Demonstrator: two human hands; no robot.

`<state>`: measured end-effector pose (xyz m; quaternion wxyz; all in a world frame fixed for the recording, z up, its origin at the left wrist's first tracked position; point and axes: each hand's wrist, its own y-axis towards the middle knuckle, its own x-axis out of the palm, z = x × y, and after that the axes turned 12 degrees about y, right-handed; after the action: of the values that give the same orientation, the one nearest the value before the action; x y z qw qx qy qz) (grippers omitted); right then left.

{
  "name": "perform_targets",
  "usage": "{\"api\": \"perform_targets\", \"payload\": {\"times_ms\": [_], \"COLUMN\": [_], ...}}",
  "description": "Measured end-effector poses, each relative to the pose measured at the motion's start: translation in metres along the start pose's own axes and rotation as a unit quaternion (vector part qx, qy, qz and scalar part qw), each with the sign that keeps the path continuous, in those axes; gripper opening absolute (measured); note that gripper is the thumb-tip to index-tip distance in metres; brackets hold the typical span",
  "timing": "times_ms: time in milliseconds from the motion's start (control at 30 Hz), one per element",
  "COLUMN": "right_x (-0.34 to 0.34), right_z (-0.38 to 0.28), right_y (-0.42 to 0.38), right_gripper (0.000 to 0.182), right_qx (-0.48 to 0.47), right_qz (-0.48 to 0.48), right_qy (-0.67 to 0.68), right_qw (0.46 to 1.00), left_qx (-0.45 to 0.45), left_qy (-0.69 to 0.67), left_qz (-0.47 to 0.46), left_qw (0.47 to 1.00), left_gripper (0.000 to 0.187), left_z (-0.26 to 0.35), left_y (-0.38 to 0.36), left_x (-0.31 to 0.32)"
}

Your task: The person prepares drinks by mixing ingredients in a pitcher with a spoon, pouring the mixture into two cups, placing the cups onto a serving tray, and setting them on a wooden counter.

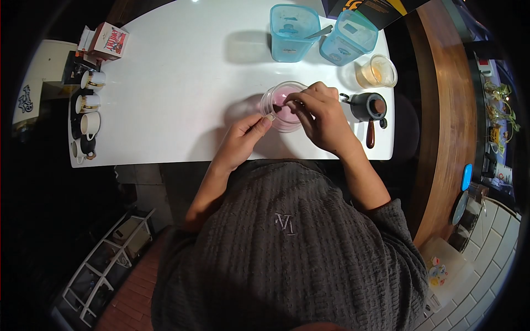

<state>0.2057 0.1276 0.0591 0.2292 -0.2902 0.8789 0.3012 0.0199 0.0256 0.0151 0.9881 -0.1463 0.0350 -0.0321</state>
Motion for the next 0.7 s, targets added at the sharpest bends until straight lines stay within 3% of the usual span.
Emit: {"api": "perform_targets", "payload": {"times_ms": [67,267,400,467,600,700], "right_x": [-0.005,-0.009,-0.002,-0.005,-0.015,-0.015], "right_z": [-0.003,-0.003,0.004,0.003,0.002,0.001], "right_y": [0.0,0.003,-0.001,-0.004,-0.003,-0.001], "right_gripper": [0.013,0.012,0.013,0.017,0.021,0.023], "right_qx": [0.022,0.003,-0.013,0.013,0.011,-0.011], "right_qz": [-0.052,-0.005,0.019,-0.041,-0.055,-0.012], "right_qy": [0.002,-0.103,-0.018,0.012,-0.021,-0.038], "right_qw": [0.998,0.995,1.0,0.999,0.998,0.999], "left_qx": [0.019,0.039,0.034,0.041,0.04,0.055], "left_qy": [0.001,-0.002,0.004,0.009,0.006,0.056], "left_qz": [0.002,-0.006,0.002,0.008,0.037,0.058], "left_qw": [1.0,0.999,0.999,0.999,0.998,0.995], "left_gripper": [0.029,0.025,0.025,0.025,0.025,0.027], "left_z": [0.004,-0.005,-0.004,-0.008,0.005,0.009], "left_y": [-0.001,-0.001,-0.001,-0.001,-0.004,-0.005], "left_x": [0.001,0.001,-0.001,-0.003,0.0,-0.002]}}
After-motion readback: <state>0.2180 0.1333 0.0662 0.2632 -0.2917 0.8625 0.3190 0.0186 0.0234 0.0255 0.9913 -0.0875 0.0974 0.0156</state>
